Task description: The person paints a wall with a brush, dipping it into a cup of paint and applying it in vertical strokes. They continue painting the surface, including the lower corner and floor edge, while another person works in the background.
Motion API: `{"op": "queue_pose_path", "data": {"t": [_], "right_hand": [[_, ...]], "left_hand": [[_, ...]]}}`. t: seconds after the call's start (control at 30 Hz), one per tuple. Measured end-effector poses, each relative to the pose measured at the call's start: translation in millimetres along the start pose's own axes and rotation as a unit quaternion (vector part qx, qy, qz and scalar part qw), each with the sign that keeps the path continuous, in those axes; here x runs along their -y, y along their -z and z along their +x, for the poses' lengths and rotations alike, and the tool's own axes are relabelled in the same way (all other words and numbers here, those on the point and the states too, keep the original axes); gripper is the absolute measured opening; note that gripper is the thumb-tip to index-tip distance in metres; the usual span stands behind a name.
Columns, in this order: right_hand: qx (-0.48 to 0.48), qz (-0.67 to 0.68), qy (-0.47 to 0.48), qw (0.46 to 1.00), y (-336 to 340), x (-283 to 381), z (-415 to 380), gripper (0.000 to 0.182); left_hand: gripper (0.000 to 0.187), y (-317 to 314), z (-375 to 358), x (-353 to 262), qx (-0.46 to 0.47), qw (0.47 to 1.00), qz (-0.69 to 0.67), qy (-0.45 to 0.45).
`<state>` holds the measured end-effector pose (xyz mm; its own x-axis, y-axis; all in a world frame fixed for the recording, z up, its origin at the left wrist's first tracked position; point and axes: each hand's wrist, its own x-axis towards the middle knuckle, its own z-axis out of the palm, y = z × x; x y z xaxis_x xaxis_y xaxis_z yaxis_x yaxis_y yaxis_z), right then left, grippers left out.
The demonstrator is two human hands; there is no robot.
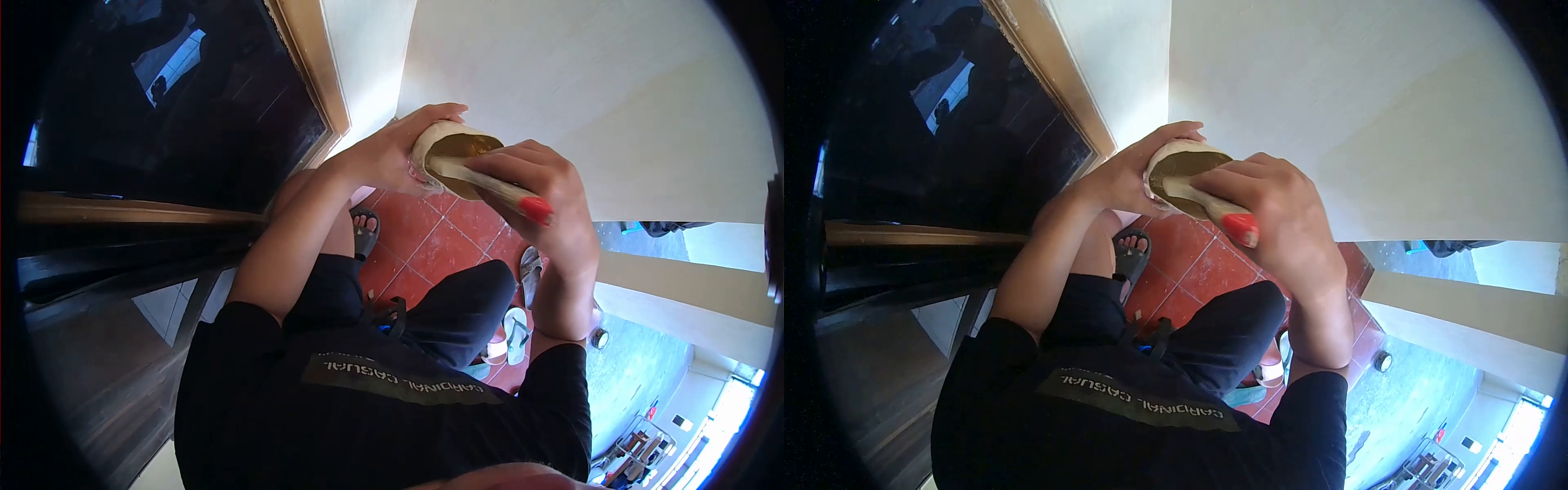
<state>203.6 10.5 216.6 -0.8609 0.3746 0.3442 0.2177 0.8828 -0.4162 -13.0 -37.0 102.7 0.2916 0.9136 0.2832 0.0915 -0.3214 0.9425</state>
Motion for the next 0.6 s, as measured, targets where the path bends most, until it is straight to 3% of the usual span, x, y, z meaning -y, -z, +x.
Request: {"op": "queue_pose_path", "data": {"t": [0.13,0.23,0.3,0.4,0.6], "right_hand": [[0.047,-0.102,-0.064,0.992,-12,11,3,0.021],[0.016,-0.098,-0.076,0.992,-36,8,-4,0.019],[-0.005,-0.088,-0.076,0.993,-37,9,-7,0.018],[-0.026,-0.051,-0.081,0.995,-34,12,-7,0.018],[-0.044,-0.002,-0.084,0.996,-31,13,-10,0.017]], "left_hand": [[0.096,-2,1,-8,-0.014,0.997,0.078,0.013],[0.095,0,0,-5,-0.024,0.991,0.132,0.002],[0.092,0,-1,-3,-0.037,0.986,0.154,-0.053],[0.09,-2,-2,-6,-0.053,0.993,0.084,-0.058],[0.088,-2,1,-8,-0.063,0.98,0.146,-0.122]]}}
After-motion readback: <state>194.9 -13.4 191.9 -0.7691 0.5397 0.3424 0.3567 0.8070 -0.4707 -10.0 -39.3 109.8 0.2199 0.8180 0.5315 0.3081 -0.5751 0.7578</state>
